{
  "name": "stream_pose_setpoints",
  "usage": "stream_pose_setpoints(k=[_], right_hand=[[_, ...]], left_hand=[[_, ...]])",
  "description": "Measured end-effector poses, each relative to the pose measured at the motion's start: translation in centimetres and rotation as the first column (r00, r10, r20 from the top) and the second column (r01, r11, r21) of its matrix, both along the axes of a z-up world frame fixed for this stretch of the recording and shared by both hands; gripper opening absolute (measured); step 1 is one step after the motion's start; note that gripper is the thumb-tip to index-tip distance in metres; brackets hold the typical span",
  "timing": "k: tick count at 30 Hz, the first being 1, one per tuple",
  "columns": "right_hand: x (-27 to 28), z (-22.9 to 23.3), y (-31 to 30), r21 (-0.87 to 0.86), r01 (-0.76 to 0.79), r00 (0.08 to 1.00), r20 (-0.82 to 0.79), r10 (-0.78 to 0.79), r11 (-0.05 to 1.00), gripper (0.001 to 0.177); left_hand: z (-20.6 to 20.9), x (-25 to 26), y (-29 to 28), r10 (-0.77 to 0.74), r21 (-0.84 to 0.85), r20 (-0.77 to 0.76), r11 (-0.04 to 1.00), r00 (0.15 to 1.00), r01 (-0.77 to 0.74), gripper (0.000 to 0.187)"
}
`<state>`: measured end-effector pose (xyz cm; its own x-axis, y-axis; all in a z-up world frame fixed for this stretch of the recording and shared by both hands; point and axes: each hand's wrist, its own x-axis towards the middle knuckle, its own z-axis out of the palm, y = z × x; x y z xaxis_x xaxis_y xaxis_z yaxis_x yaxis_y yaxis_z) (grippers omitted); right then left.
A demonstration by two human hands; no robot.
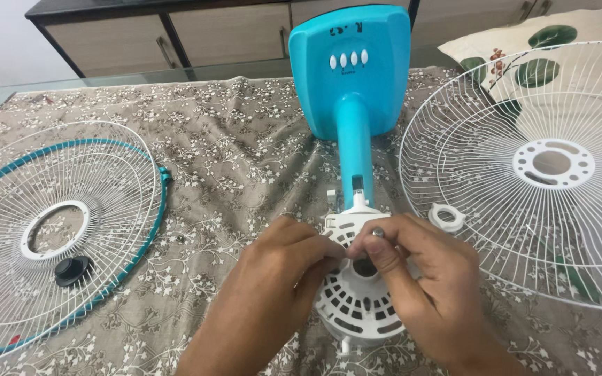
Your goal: The person disassembles a teal table fan on a table. They remove the front grill, then the fan blades, and finally the rear grill. They then use a screwdriver to loosen a screw on the fan's motor housing.
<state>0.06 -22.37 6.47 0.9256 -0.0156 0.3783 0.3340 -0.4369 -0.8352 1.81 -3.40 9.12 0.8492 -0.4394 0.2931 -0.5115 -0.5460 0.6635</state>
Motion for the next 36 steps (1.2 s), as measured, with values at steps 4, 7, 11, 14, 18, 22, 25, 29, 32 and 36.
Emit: stream_pose_setpoints(k=[4,7,11,14,18,22,25,29,32,36], right_hand=[[0.1,0.2,-0.2,-0.001,-0.055,0.998,0.038,0.055,0.998,0.026],[0.3,-0.1,0.0,0.007,-0.061,0.996,0.067,0.06,0.998,0.025],[0.1,-0.5,0.1,0.073,-0.084,0.991,0.112,0.076,0.994,0.023],[0.2,-0.3,0.0,0.055,-0.098,0.991,0.091,0.093,0.994,0.023],[0.4,-0.3,-0.3,0.026,-0.109,0.987,0.118,0.106,0.994,0.024],[0.6,0.0,-0.3,-0.001,-0.107,0.982,0.154,0.106,0.994,0.024],[0.4,0.2,-0.3,-0.039,-0.08,0.989,0.123,0.084,0.996,0.025],[0.6,0.5,-0.1,-0.018,-0.12,0.985,0.12,0.122,0.993,0.024],[0.5,0.7,-0.1,0.007,-0.121,0.988,0.093,0.12,0.993,0.022],[0.4,0.9,0.0,-0.063,-0.077,0.99,0.112,0.083,0.995,0.021]], left_hand=[[0.3,0.1,0.2,0.02,0.03,-0.013,0.999,1.0,-0.019,0.013],[0.5,-0.4,0.6,0.08,-0.115,0.107,0.991,0.991,-0.067,0.016],[0.8,-1.0,1.4,0.013,-0.117,-0.11,0.993,0.994,-0.026,0.022],[0.9,-1.0,1.3,0.019,-0.081,-0.121,0.996,0.993,-0.029,0.017],[0.6,-1.6,0.6,-0.165,0.006,0.042,0.986,0.985,0.165,0.011],[0.6,-1.7,0.1,-0.226,0.048,0.07,0.974,0.971,0.223,0.01],[0.7,-1.7,0.0,-0.196,0.021,0.135,0.981,0.971,0.195,0.011],[0.5,-1.5,-0.4,-0.183,0.041,0.098,0.983,0.978,0.18,0.011],[0.3,-1.6,-0.7,-0.192,0.013,0.096,0.981,0.977,0.192,0.009],[0.3,-1.7,-0.7,-0.191,0.028,0.133,0.982,0.973,0.189,0.013]])
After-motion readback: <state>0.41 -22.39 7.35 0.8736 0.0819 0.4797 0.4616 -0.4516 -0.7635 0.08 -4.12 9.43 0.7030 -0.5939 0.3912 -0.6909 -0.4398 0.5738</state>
